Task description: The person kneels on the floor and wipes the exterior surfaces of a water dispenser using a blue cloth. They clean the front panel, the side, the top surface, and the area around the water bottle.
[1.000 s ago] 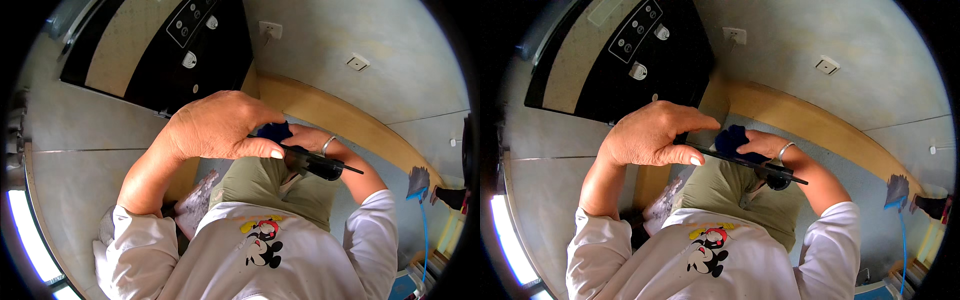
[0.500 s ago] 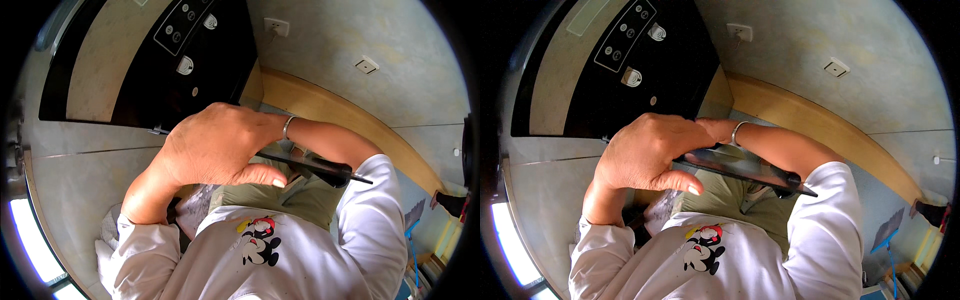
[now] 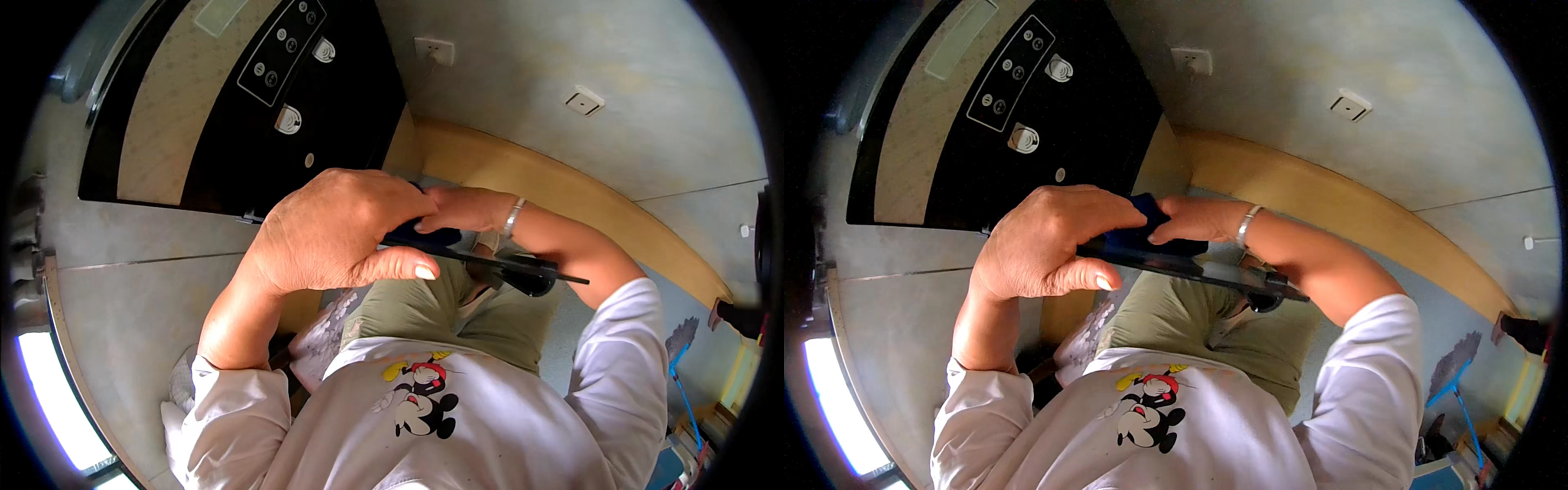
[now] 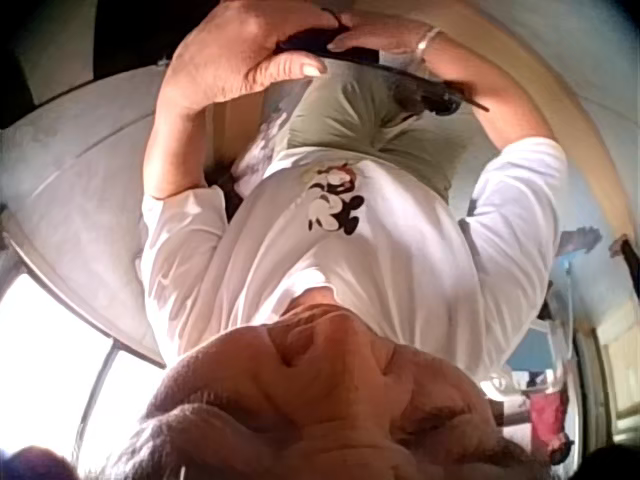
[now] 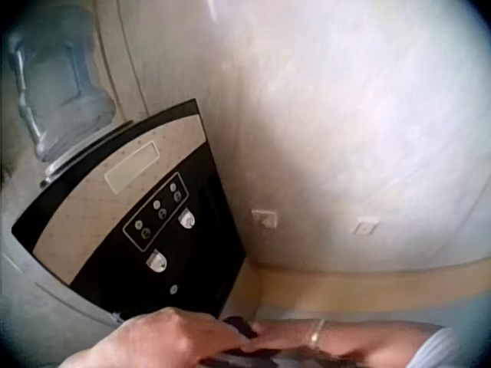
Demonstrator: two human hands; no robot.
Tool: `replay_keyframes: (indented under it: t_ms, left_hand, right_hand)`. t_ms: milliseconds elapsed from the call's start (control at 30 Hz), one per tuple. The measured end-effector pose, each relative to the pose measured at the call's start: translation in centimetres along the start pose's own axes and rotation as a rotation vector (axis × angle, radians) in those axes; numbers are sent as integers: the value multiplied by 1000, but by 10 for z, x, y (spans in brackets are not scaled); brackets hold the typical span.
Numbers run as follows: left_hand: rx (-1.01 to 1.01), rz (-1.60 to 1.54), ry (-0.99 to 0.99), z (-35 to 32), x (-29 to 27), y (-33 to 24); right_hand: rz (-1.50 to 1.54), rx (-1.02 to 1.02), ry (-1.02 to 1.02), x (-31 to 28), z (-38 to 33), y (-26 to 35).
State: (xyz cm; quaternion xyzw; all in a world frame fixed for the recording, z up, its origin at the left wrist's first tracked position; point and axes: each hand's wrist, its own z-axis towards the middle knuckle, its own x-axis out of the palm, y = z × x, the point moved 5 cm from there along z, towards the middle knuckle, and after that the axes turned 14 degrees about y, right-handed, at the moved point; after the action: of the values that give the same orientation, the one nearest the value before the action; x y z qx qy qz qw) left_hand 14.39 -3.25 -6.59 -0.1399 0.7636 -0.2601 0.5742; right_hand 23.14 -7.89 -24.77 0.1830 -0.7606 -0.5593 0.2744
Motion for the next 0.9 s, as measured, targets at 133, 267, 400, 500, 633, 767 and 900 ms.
replay_keyframes:
  t_ms: [133, 267, 400, 500, 633, 767, 900]
  left_hand:
    - [90, -15, -97, -3, -1, 0]
    - [70, -57, -165, -5, -2, 0]
    - [-6, -52, -213, -6, -3, 1]
    - [-5, -3, -228, -8, -8, -2]
    - [30, 83, -311, -3, -7, -5]
    - [-73, 66, -113, -1, -7, -7]
    - [-104, 79, -95, 1, -7, 1]
  right_hand:
    - [151, 9, -94, 15, -69, 47]
    - [284, -320, -354, 36, -126, 95]
    - [219, -609, -480, 58, -175, 128]
    - [-179, -253, -597, 78, -191, 123]
    - [-1154, -94, -706, 109, -180, 148]
    - [-1378, -21, -842, 115, -168, 149]
    - [-1464, -148, -1102, 97, -157, 138]
